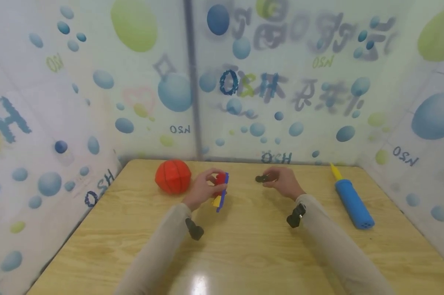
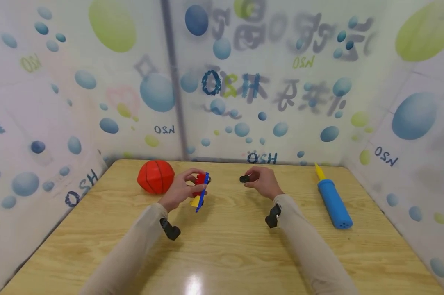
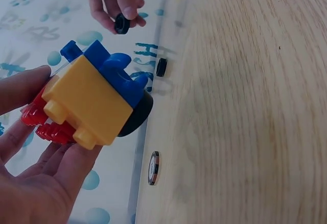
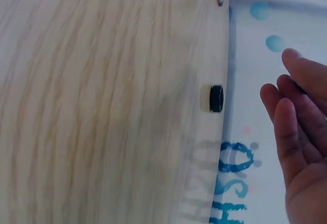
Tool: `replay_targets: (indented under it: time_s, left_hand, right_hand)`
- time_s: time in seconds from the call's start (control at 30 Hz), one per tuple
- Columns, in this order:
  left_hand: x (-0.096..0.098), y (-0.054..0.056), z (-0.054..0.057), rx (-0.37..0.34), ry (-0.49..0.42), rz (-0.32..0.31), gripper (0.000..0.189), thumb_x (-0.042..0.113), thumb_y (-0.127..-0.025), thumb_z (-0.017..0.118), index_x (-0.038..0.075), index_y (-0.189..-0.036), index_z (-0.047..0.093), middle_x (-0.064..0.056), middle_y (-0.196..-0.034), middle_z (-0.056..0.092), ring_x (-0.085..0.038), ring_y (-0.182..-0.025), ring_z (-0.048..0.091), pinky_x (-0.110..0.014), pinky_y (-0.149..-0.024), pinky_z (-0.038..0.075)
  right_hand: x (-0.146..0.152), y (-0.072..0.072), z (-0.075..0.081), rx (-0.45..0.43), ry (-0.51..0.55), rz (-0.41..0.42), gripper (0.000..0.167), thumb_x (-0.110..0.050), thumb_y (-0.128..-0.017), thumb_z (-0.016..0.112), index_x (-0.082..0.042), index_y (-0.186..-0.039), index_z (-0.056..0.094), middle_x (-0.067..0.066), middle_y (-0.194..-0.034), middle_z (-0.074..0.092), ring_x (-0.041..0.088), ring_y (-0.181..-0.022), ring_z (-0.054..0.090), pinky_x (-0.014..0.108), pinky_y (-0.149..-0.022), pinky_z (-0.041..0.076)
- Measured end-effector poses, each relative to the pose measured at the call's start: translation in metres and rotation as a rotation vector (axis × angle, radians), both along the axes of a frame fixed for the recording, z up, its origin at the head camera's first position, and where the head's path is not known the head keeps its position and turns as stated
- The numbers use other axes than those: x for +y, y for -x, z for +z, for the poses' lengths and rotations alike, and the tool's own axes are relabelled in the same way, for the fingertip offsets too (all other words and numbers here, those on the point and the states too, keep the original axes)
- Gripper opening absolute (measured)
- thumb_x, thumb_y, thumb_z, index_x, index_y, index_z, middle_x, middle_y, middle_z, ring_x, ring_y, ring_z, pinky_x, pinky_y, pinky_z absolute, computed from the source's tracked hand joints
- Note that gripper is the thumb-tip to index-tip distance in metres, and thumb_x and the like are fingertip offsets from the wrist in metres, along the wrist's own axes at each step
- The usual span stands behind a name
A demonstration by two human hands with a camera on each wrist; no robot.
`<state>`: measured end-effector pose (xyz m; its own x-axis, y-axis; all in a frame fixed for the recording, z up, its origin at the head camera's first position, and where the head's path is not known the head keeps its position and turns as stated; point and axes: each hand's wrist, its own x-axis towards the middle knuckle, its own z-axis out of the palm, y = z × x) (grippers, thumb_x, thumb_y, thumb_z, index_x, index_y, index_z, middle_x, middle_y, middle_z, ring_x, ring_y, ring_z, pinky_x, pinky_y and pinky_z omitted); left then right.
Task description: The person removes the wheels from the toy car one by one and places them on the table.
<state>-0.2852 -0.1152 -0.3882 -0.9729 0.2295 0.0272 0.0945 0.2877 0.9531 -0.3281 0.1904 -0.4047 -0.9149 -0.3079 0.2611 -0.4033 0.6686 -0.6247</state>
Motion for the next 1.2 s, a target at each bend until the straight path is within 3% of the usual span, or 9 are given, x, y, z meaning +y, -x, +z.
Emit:
replay_targets:
  time_s: [0.13,0.3,0.53,0.77,0.97,1.1,1.2]
  left_hand:
    - [0.000,0.000,0.003,0.000,0.000,0.007,0.043,0.013,-0.090,0.075,0.021,-0.130,0.061,-0.015,-0.105,0.063,-0.018,-0.079,0.073,-0.035,-0.077,0.064]
    - [-0.001,0.000,0.002,-0.011,-0.002,0.014,0.043,0.012,-0.090,0.075,0.021,-0.129,0.062,-0.015,-0.105,0.063,-0.018,-0.078,0.073,-0.034,-0.076,0.063]
    - [-0.002,-0.002,0.003,-0.017,0.005,0.022,0.042,0.013,-0.090,0.075,0.020,-0.129,0.062,-0.015,-0.106,0.064,-0.018,-0.079,0.073,-0.034,-0.076,0.063]
    - [-0.003,-0.001,-0.001,-0.026,0.006,0.017,0.043,0.013,-0.089,0.076,0.020,-0.130,0.062,-0.015,-0.106,0.064,-0.018,-0.079,0.073,-0.034,-0.077,0.063]
    - [-0.003,0.000,-0.002,-0.029,-0.013,0.012,0.043,0.012,-0.090,0.075,0.019,-0.130,0.061,-0.016,-0.106,0.063,-0.018,-0.079,0.074,-0.041,-0.082,0.063]
    - [-0.003,0.001,-0.004,-0.020,-0.007,0.004,0.044,0.013,-0.090,0.075,0.019,-0.131,0.061,-0.015,-0.107,0.064,-0.017,-0.079,0.073,-0.035,-0.078,0.063]
    - [-0.001,0.001,-0.003,-0.005,-0.007,0.001,0.044,0.013,-0.090,0.075,0.019,-0.131,0.060,-0.015,-0.107,0.064,-0.017,-0.079,0.074,-0.033,-0.076,0.063]
  right_hand:
    - [0.010,0.006,-0.001,-0.006,-0.021,-0.031,0.029,-0.013,-0.085,0.080,-0.008,-0.112,0.073,0.013,-0.104,0.077,0.028,-0.094,0.073,0.048,-0.087,0.058]
    - [0.013,0.010,0.002,-0.038,-0.057,-0.039,0.030,-0.014,-0.084,0.080,-0.005,-0.112,0.074,0.016,-0.106,0.076,0.030,-0.094,0.071,0.048,-0.085,0.057]
    - [0.011,0.022,-0.002,-0.065,-0.105,-0.045,0.033,-0.015,-0.085,0.078,-0.009,-0.117,0.073,0.021,-0.118,0.072,0.038,-0.108,0.066,0.054,-0.092,0.055]
    - [0.011,0.041,-0.019,-0.111,-0.131,-0.101,0.032,-0.015,-0.084,0.078,-0.009,-0.115,0.074,0.022,-0.113,0.073,0.037,-0.103,0.067,0.050,-0.083,0.057]
    - [0.010,0.047,-0.033,-0.168,-0.157,-0.152,0.033,-0.014,-0.085,0.076,-0.013,-0.117,0.074,0.021,-0.116,0.071,0.037,-0.107,0.066,0.049,-0.087,0.057]
    - [0.009,0.048,-0.038,-0.197,-0.168,-0.188,0.035,-0.014,-0.085,0.074,-0.016,-0.120,0.073,0.019,-0.118,0.070,0.037,-0.109,0.064,0.051,-0.090,0.056]
    - [0.008,0.051,-0.039,-0.181,-0.204,-0.218,0.035,-0.017,-0.087,0.072,-0.016,-0.121,0.072,0.023,-0.129,0.066,0.045,-0.122,0.057,0.058,-0.100,0.051]
